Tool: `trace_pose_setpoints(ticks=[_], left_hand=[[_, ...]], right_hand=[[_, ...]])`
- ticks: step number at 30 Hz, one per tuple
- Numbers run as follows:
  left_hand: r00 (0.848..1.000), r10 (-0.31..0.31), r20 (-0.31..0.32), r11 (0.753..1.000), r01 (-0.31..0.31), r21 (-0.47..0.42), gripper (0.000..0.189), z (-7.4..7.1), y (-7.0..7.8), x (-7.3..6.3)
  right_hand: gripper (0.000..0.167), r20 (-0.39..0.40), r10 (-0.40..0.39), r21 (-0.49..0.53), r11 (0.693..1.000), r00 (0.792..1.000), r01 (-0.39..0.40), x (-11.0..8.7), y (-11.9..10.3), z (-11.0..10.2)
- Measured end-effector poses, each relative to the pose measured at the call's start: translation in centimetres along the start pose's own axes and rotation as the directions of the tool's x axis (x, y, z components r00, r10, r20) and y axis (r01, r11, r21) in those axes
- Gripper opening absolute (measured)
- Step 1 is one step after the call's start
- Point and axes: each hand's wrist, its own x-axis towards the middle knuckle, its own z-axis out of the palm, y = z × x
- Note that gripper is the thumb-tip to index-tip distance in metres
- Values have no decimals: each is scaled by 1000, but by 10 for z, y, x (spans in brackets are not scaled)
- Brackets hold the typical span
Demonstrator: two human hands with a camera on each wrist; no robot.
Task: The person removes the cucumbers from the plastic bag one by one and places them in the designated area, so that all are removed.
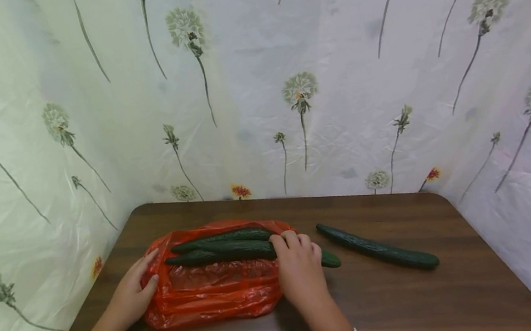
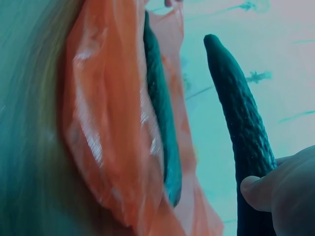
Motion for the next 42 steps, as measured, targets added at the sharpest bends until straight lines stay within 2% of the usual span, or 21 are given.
trace_pose_setpoints(ticks=[9,15,24,42], left_hand=[[1000,-3,15,1000,3,-2,61,-1,1,0],[1000,17,2,1000,-17,-15,61,-1,-1,1],[1000,11,10,1000,-10,-11,61,0,1,1],[999,0,33,1000,1,-11,62,-1,3,0]], right_hand=[[44,-29,14,-19,1000,999,-15,-11,22,1],[43,-25,34,-32,999,999,-35,-15,35,-4],[44,-42,67,-43,997,997,-69,-27,54,-10],[44,-22,132,-75,988,991,-134,-47,87,-23]])
